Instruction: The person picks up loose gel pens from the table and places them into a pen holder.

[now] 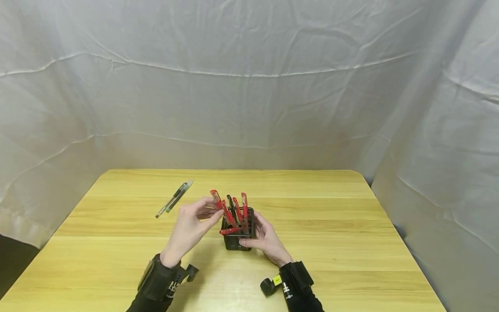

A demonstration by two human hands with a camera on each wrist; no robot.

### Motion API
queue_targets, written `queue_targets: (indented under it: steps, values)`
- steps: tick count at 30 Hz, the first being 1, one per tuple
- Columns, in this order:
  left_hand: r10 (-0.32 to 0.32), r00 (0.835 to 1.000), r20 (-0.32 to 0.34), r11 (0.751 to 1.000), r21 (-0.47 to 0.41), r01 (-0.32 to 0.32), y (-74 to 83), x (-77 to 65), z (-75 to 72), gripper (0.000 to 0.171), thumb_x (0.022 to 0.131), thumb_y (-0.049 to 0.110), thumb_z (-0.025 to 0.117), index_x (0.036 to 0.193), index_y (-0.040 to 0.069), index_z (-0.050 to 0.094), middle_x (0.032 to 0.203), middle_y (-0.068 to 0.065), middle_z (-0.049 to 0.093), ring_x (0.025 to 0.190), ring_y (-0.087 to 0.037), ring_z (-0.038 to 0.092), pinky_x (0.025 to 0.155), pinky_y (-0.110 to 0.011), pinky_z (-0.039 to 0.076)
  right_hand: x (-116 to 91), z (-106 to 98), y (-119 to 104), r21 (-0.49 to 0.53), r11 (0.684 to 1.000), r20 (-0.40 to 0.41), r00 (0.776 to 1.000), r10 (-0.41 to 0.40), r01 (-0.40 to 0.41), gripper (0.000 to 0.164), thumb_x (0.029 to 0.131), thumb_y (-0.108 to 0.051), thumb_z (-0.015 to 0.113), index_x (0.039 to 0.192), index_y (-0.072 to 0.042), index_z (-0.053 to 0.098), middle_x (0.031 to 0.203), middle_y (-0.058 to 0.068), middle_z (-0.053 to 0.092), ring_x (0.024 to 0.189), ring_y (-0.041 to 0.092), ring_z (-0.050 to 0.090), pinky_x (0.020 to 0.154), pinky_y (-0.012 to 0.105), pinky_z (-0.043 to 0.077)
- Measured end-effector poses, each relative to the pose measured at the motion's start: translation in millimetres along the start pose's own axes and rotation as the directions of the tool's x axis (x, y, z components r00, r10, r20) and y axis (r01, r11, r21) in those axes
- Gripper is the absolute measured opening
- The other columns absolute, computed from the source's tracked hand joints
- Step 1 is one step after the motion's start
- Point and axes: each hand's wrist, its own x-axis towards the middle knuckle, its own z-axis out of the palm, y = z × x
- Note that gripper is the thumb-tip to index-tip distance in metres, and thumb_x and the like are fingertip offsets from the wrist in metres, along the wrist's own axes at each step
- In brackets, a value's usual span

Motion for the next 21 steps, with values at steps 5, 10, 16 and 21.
queue_targets:
  steps: [5,10,16,21]
  values:
    - [-0.013,1.000,0.005,1.000,0.011,0.013,-0.7,-0.6,1.1,0.016,0.080,0.013,0.065,0.096,0.014,0.062,0.084,0.000,0.069,0.073,-0.006,0.064,0.067,-0.014,0.051,-0.2,0.2,0.0,-0.003,1.000,-0.003,1.000,0.000,0.000,0.083,0.072,-0.001,0.070,0.140,-0.008,0.023,0.144,0.012,0.029,0.131,0.015,0.032,0.104,0.017,0.030]
    - [-0.010,1.000,0.017,0.999,0.038,0.009,-2.9,-1.2,2.5,0.016,0.081,0.014,0.064,0.097,0.011,0.063,0.083,0.001,0.068,0.073,-0.005,0.064,0.067,-0.014,0.051,0.1,0.6,0.0,-0.005,1.000,-0.001,1.000,-0.005,0.005,0.083,0.072,-0.001,0.070,0.140,-0.008,0.023,0.144,0.012,0.029,0.131,0.015,0.033,0.104,0.018,0.030]
    - [0.010,1.000,0.014,0.994,0.108,-0.011,-4.0,-1.4,4.7,0.018,0.079,0.015,0.066,0.097,0.011,0.063,0.080,0.002,0.069,0.071,-0.005,0.063,0.065,-0.015,0.051,0.4,0.0,1.2,-0.007,1.000,0.005,1.000,-0.014,0.014,0.082,0.073,-0.001,0.070,0.140,-0.008,0.023,0.144,0.012,0.028,0.132,0.016,0.032,0.104,0.018,0.030]
    - [-0.018,0.999,0.027,0.992,0.129,0.014,-4.7,-1.6,7.0,0.020,0.077,0.014,0.068,0.097,0.012,0.064,0.080,0.002,0.069,0.069,-0.004,0.062,0.064,-0.015,0.050,0.6,-1.1,2.9,-0.020,0.999,0.016,0.999,-0.035,0.036,0.081,0.073,-0.001,0.069,0.140,-0.007,0.023,0.144,0.013,0.028,0.131,0.016,0.032,0.104,0.017,0.031]
